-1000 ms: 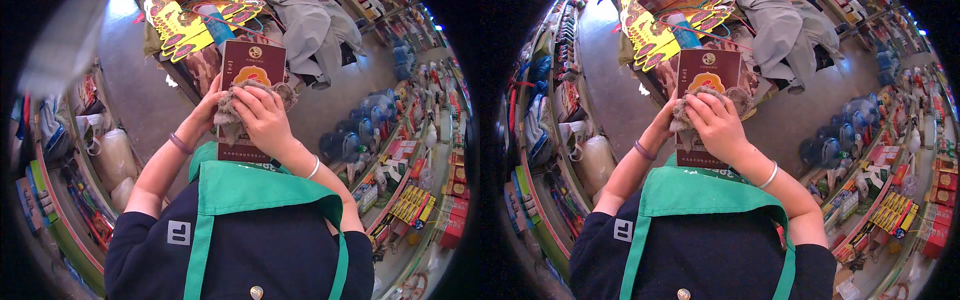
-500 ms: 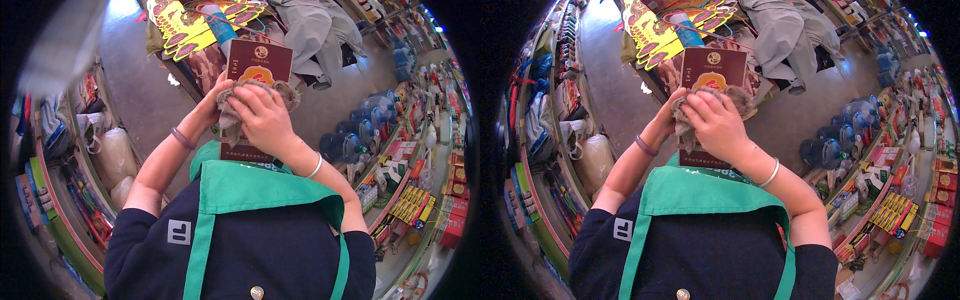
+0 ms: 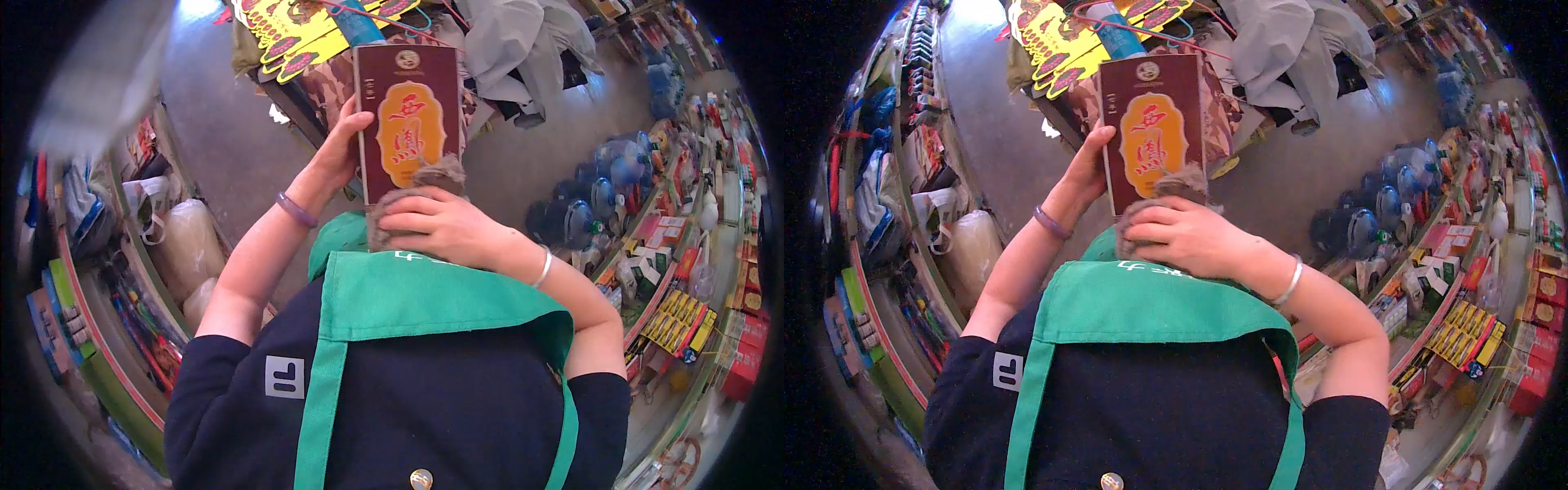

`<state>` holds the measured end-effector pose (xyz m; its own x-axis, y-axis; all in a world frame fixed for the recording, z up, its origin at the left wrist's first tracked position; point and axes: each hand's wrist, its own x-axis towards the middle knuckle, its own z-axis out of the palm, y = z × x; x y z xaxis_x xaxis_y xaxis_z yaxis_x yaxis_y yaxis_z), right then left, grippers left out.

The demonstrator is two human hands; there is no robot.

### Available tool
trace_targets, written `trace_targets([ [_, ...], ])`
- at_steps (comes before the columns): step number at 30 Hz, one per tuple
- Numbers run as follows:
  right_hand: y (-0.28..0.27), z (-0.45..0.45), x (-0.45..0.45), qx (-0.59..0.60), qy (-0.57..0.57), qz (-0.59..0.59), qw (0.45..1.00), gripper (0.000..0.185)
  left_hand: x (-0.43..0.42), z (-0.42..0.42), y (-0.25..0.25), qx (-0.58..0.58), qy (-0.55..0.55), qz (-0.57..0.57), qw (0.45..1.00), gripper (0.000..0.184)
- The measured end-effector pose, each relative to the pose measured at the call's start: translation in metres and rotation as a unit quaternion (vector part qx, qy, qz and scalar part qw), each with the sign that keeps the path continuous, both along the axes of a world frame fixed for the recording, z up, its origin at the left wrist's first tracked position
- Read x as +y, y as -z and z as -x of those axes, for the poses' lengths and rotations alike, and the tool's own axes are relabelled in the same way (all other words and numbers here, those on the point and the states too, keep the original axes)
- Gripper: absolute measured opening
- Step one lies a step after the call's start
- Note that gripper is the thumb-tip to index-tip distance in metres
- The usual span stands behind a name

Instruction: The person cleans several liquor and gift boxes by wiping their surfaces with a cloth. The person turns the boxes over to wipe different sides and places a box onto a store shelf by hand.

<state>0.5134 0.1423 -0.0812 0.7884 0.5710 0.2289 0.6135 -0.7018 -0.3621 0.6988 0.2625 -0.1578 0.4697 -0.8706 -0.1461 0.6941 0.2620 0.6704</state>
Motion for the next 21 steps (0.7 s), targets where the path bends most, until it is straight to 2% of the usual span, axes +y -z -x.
trace_targets([
  [3, -0.007, 0.027, -0.028, 0.010, 0.014, -0.008, 1.000, 0.029, 0.008, -0.005, 0.002, 0.028, 0.001, -0.006, 1.000, 0.066],
  [6, -0.002, 0.029, -0.049, -0.049, 0.044, -0.014, 0.998, 0.029, 0.010, -0.007, 0.004, 0.044, 0.014, -0.003, 0.999, 0.067],
  [9, -0.008, -0.007, -0.061, -0.148, 0.151, 0.002, 0.977, 0.026, 0.002, -0.003, -0.003, 0.045, 0.037, -0.001, 0.998, 0.069],
  [12, -0.017, -0.036, -0.059, -0.188, 0.252, -0.002, 0.949, 0.027, -0.002, 0.001, -0.003, 0.047, 0.040, -0.005, 0.998, 0.070],
  [17, 0.016, 0.043, -0.031, -0.028, 0.086, -0.093, 0.992, 0.020, 0.013, -0.005, 0.013, 0.010, -0.029, 0.000, 1.000, 0.070],
  [18, 0.018, 0.053, -0.039, -0.014, 0.119, -0.098, 0.988, 0.019, 0.015, -0.005, 0.014, -0.007, -0.044, -0.009, 0.999, 0.070],
  [19, 0.020, 0.061, -0.047, -0.001, 0.154, -0.103, 0.983, 0.018, 0.019, -0.006, 0.014, 0.033, -0.037, 0.002, 0.999, 0.071],
  [20, 0.032, 0.065, -0.062, 0.031, 0.229, -0.114, 0.966, 0.021, 0.023, -0.006, 0.012, 0.071, -0.028, 0.013, 0.997, 0.072],
  [21, 0.044, 0.071, -0.075, 0.071, 0.349, -0.167, 0.919, 0.025, 0.023, -0.007, 0.009, 0.106, -0.015, 0.026, 0.994, 0.073],
])
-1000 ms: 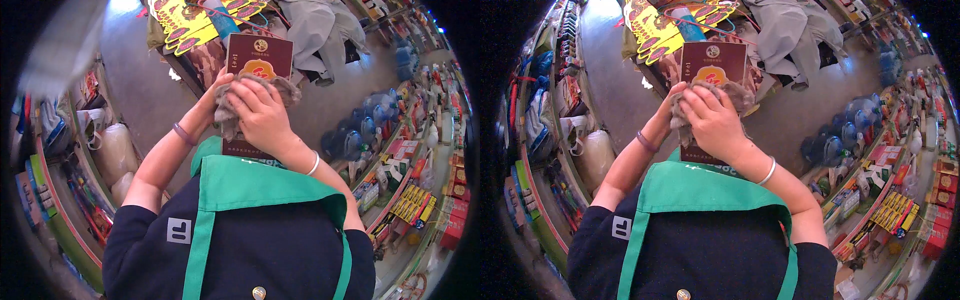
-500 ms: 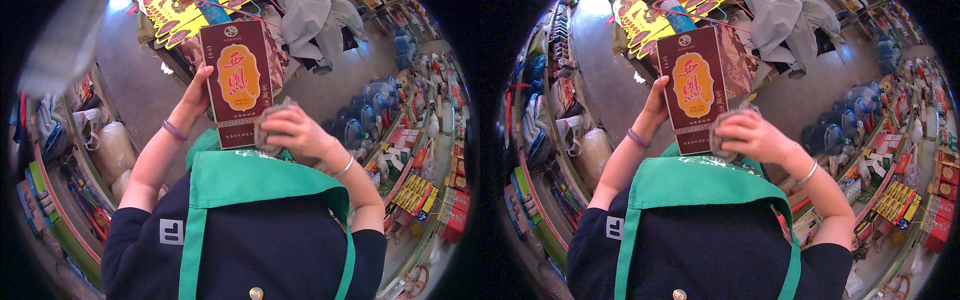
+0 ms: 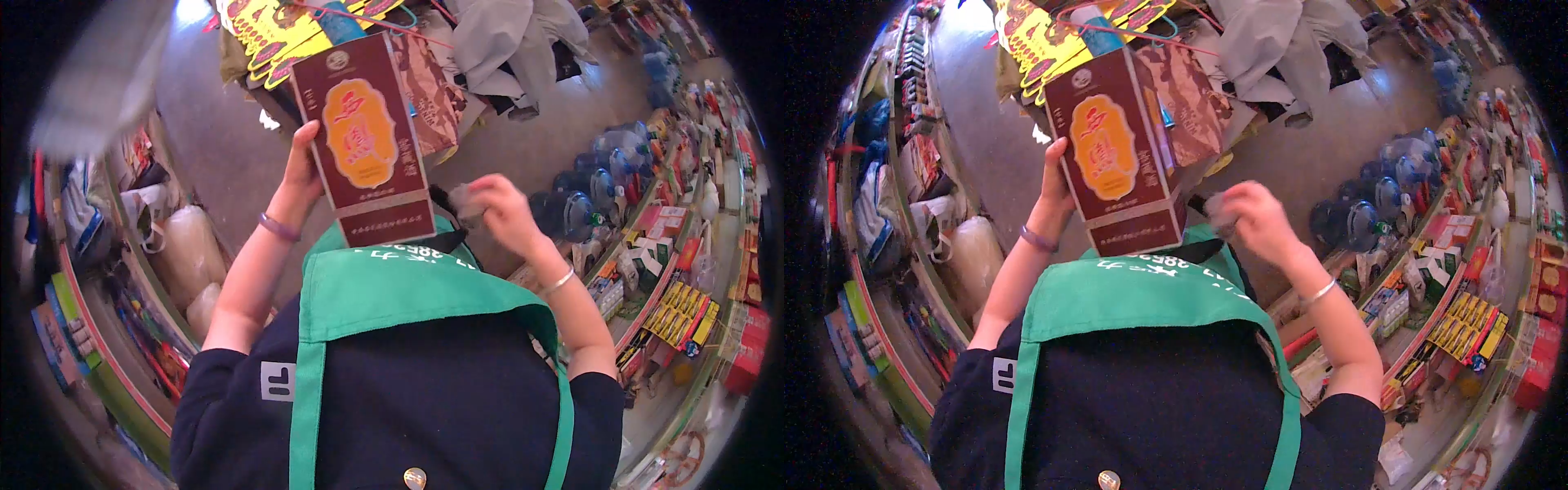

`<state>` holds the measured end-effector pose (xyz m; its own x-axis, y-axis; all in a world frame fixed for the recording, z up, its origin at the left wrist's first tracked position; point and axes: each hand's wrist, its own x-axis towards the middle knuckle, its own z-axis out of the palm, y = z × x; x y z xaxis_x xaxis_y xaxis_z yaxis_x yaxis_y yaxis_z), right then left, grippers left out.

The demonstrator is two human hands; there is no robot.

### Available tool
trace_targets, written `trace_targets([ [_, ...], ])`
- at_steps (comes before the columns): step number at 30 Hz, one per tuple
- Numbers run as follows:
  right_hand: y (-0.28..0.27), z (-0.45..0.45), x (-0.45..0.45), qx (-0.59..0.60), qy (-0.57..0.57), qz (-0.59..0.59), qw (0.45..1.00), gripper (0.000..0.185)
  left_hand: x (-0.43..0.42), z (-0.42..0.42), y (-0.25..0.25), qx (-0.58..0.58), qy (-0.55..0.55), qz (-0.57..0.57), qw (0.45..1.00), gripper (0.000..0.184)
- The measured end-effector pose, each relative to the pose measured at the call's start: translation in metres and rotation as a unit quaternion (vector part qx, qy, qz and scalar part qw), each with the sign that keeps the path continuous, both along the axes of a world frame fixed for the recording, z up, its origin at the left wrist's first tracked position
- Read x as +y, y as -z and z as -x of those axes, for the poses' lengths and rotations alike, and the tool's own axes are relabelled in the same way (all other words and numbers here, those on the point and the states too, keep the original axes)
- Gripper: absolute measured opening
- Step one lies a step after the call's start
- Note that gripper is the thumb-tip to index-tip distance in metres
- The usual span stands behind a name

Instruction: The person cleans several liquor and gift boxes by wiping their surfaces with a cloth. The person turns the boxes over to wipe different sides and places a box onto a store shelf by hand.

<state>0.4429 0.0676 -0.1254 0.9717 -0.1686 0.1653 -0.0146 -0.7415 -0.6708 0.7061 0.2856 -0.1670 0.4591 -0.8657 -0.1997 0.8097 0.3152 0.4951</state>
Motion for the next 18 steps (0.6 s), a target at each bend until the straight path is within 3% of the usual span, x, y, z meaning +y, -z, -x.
trace_targets([
  [1, 0.009, 0.000, -0.013, 0.024, 0.106, -0.186, 0.976, 0.032, 0.001, 0.003, -0.004, -0.013, -0.003, 0.005, 1.000, 0.077],
  [2, 0.012, -0.003, -0.023, 0.052, 0.177, -0.396, 0.900, 0.037, 0.002, 0.007, -0.009, -0.026, -0.009, 0.010, 1.000, 0.081],
  [3, 0.000, -0.016, -0.020, -0.014, 0.226, -0.531, 0.817, 0.035, 0.006, 0.006, -0.007, -0.032, 0.001, 0.017, 0.999, 0.083],
  [6, 0.001, -0.056, -0.016, -0.037, 0.241, -0.668, 0.703, 0.035, 0.009, 0.012, -0.013, -0.057, 0.024, -0.013, 0.998, 0.089],
  [8, 0.044, -0.089, -0.018, -0.048, 0.246, -0.575, 0.779, 0.031, 0.005, 0.021, -0.030, -0.079, 0.030, -0.042, 0.996, 0.090],
  [10, 0.067, -0.125, -0.014, -0.047, 0.200, -0.575, 0.792, 0.035, -0.003, 0.021, -0.028, -0.103, 0.039, -0.047, 0.993, 0.091],
  [12, 0.042, -0.135, -0.003, 0.031, 0.116, -0.797, 0.592, 0.036, -0.009, 0.020, -0.023, -0.112, 0.054, -0.051, 0.991, 0.092],
  [18, -0.002, -0.138, 0.005, 0.089, 0.179, -0.728, 0.656, 0.040, -0.008, 0.016, -0.022, -0.115, 0.098, -0.027, 0.988, 0.095],
])
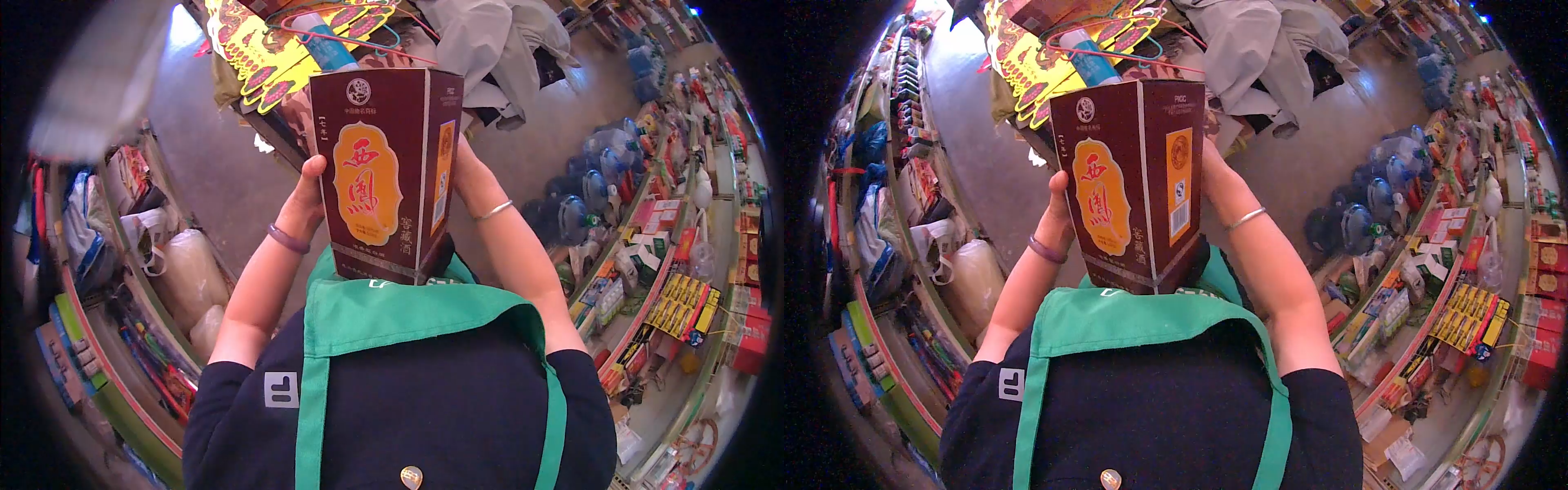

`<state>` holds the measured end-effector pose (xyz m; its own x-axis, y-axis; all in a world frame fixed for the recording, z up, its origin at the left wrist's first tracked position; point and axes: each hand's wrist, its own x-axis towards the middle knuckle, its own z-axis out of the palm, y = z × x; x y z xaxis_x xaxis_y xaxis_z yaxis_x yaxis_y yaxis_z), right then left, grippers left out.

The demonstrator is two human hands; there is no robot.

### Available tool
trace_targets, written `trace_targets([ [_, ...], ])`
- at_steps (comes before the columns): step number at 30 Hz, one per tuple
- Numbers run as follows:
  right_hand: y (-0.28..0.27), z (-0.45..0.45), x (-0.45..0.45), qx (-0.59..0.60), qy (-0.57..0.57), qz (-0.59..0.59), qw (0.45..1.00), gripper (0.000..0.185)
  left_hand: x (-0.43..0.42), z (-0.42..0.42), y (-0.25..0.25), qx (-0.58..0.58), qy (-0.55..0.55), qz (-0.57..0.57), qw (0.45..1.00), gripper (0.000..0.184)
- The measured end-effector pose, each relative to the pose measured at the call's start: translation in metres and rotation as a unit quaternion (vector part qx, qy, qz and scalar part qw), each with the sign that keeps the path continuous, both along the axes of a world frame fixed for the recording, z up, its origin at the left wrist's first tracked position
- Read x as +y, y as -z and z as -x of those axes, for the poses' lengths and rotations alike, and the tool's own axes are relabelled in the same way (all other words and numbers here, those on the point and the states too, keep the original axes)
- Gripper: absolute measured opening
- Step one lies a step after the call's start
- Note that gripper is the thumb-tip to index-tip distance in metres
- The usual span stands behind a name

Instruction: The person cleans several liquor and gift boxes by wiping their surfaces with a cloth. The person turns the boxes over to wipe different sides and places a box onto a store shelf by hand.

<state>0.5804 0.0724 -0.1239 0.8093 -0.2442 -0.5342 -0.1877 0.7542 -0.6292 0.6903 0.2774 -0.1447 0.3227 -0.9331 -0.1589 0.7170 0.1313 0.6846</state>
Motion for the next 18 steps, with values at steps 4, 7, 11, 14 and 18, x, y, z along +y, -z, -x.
trace_targets([
  [4, 0.026, 0.002, -0.005, -0.059, 0.010, -0.063, 0.996, 0.037, -0.008, 0.004, 0.000, 0.028, 0.003, -0.008, 1.000, 0.094],
  [7, 0.037, 0.005, -0.013, -0.043, 0.023, 0.005, 0.999, 0.039, -0.009, 0.006, -0.003, 0.026, 0.007, -0.004, 1.000, 0.094],
  [11, 0.006, 0.018, -0.039, -0.081, 0.071, 0.180, 0.978, 0.055, -0.011, 0.007, -0.010, 0.010, 0.018, 0.019, 1.000, 0.093],
  [14, -0.085, 0.034, -0.016, -0.102, -0.005, 0.349, 0.932, 0.082, -0.014, 0.008, -0.019, 0.020, 0.047, 0.033, 0.998, 0.092],
  [18, -0.096, 0.029, -0.011, -0.050, -0.087, 0.590, 0.801, 0.110, -0.022, 0.013, -0.032, 0.009, 0.046, 0.035, 0.998, 0.092],
])
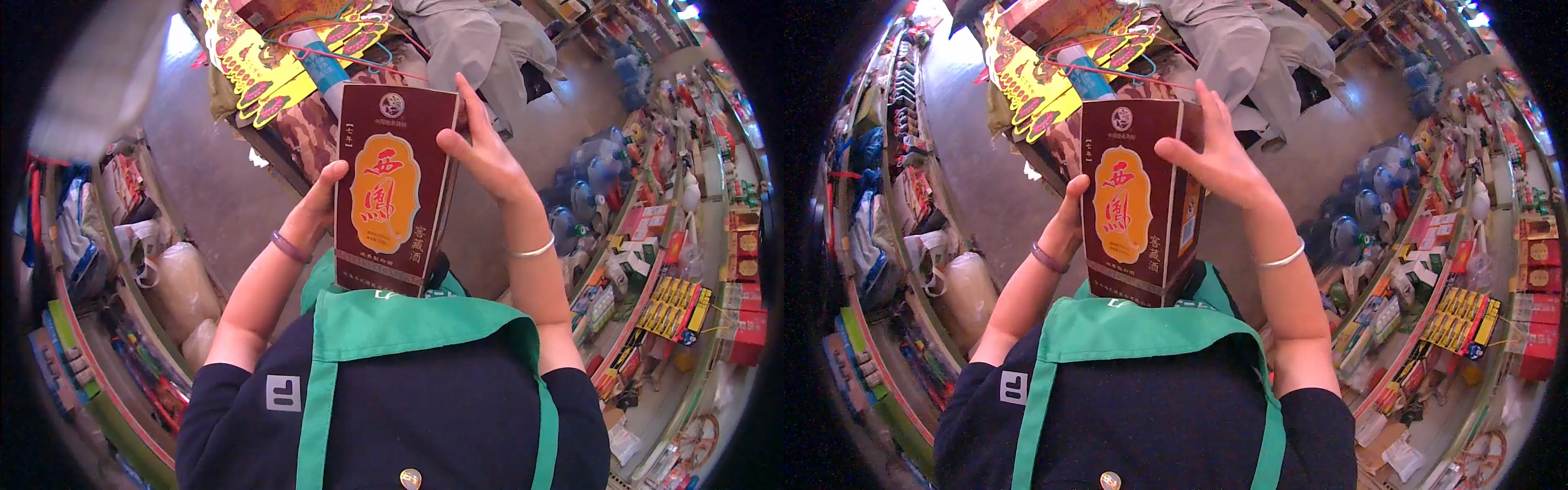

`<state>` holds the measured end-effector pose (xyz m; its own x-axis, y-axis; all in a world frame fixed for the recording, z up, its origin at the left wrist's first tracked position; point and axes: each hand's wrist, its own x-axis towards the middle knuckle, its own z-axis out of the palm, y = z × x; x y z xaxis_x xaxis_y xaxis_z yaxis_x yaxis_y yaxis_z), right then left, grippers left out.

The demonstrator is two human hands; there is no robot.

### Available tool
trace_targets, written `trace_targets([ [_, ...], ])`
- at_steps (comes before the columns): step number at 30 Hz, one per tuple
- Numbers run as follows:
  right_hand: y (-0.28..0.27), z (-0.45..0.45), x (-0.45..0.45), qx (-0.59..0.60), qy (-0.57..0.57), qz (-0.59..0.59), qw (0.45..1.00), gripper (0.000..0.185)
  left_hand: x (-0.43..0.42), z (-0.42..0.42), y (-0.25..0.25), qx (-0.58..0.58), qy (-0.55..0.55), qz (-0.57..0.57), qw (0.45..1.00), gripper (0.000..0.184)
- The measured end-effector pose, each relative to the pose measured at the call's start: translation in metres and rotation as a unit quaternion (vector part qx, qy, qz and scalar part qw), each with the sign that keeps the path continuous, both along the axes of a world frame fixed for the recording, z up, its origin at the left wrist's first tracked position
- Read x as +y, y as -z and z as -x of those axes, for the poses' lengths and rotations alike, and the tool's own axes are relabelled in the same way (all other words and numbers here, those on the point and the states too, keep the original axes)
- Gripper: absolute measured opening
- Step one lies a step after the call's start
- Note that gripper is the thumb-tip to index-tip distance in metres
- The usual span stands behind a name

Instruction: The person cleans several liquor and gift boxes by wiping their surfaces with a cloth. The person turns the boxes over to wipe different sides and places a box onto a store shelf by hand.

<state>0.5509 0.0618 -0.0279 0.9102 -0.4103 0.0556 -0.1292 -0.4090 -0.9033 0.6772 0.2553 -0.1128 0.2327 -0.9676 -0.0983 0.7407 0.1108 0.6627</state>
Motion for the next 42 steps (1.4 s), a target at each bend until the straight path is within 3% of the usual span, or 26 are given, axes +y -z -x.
trace_targets([
  [3, 0.006, -0.004, 0.000, 0.002, 0.019, -0.026, 0.999, 0.097, 0.001, 0.000, 0.004, -0.010, -0.001, 0.025, 1.000, 0.091],
  [6, 0.015, -0.005, -0.001, -0.042, 0.016, -0.126, 0.991, 0.082, -0.004, 0.002, 0.017, 0.102, -0.001, 0.082, 0.991, 0.090],
  [8, 0.017, 0.000, 0.004, -0.082, 0.012, -0.188, 0.979, 0.073, -0.011, -0.006, 0.040, 0.187, -0.022, 0.077, 0.979, 0.066],
  [10, 0.012, 0.001, 0.013, -0.095, 0.012, -0.252, 0.963, 0.075, -0.026, -0.017, 0.080, 0.245, -0.068, 0.019, 0.967, 0.050],
  [11, 0.016, 0.002, 0.011, -0.104, 0.002, -0.266, 0.958, 0.076, -0.031, -0.023, 0.099, 0.153, -0.169, -0.015, 0.974, 0.030],
  [14, 0.025, 0.006, 0.004, -0.118, 0.005, -0.292, 0.949, 0.083, -0.026, -0.046, 0.127, 0.169, -0.209, -0.010, 0.963, 0.024],
  [15, 0.028, 0.009, 0.002, -0.125, 0.010, -0.300, 0.946, 0.085, -0.016, -0.041, 0.092, 0.183, -0.235, 0.015, 0.954, 0.024],
  [16, 0.032, 0.011, -0.001, -0.133, 0.015, -0.307, 0.942, 0.087, 0.000, -0.044, 0.092, 0.193, -0.237, 0.034, 0.951, 0.026],
  [18, 0.042, 0.017, -0.007, -0.153, 0.026, -0.312, 0.937, 0.078, 0.025, -0.025, 0.042, 0.128, -0.266, 0.105, 0.950, 0.028],
  [20, 0.046, 0.020, -0.010, -0.148, 0.021, -0.337, 0.930, 0.078, 0.044, -0.011, 0.067, -0.009, -0.150, 0.155, 0.976, 0.031],
  [21, 0.049, 0.021, -0.013, -0.141, 0.017, -0.351, 0.925, 0.079, 0.048, -0.003, 0.067, -0.164, -0.124, 0.169, 0.964, 0.032],
  [22, 0.051, 0.023, -0.015, -0.133, 0.014, -0.366, 0.921, 0.080, 0.048, 0.012, 0.066, -0.188, -0.148, 0.154, 0.959, 0.037],
  [24, 0.044, 0.017, -0.012, -0.116, -0.005, -0.373, 0.920, 0.090, 0.038, 0.019, 0.041, -0.341, -0.236, 0.157, 0.896, 0.048],
  [27, 0.036, 0.004, -0.006, -0.107, -0.034, -0.376, 0.920, 0.098, 0.019, 0.005, 0.021, -0.451, -0.316, 0.155, 0.820, 0.058],
  [30, 0.033, -0.004, 0.003, -0.093, -0.049, -0.385, 0.917, 0.100, -0.009, -0.031, -0.023, -0.508, -0.380, 0.178, 0.753, 0.054],
  [32, 0.025, -0.005, 0.010, -0.087, -0.042, -0.384, 0.918, 0.099, -0.022, -0.043, -0.030, -0.486, -0.347, 0.162, 0.785, 0.046],
  [34, 0.027, 0.001, 0.011, -0.093, -0.015, -0.377, 0.921, 0.099, -0.020, -0.036, -0.010, -0.511, -0.343, 0.126, 0.778, 0.045],
  [38, 0.043, 0.014, -0.010, -0.091, 0.006, -0.370, 0.925, 0.099, 0.025, 0.005, 0.042, -0.419, -0.246, 0.054, 0.872, 0.044],
  [40, 0.046, 0.017, -0.016, -0.085, 0.012, -0.374, 0.923, 0.099, 0.045, 0.025, 0.025, -0.319, -0.216, 0.111, 0.916, 0.044],
  [42, 0.034, 0.002, -0.002, -0.085, -0.010, -0.378, 0.922, 0.098, 0.042, 0.020, -0.001, -0.428, -0.279, 0.154, 0.846, 0.046],
])
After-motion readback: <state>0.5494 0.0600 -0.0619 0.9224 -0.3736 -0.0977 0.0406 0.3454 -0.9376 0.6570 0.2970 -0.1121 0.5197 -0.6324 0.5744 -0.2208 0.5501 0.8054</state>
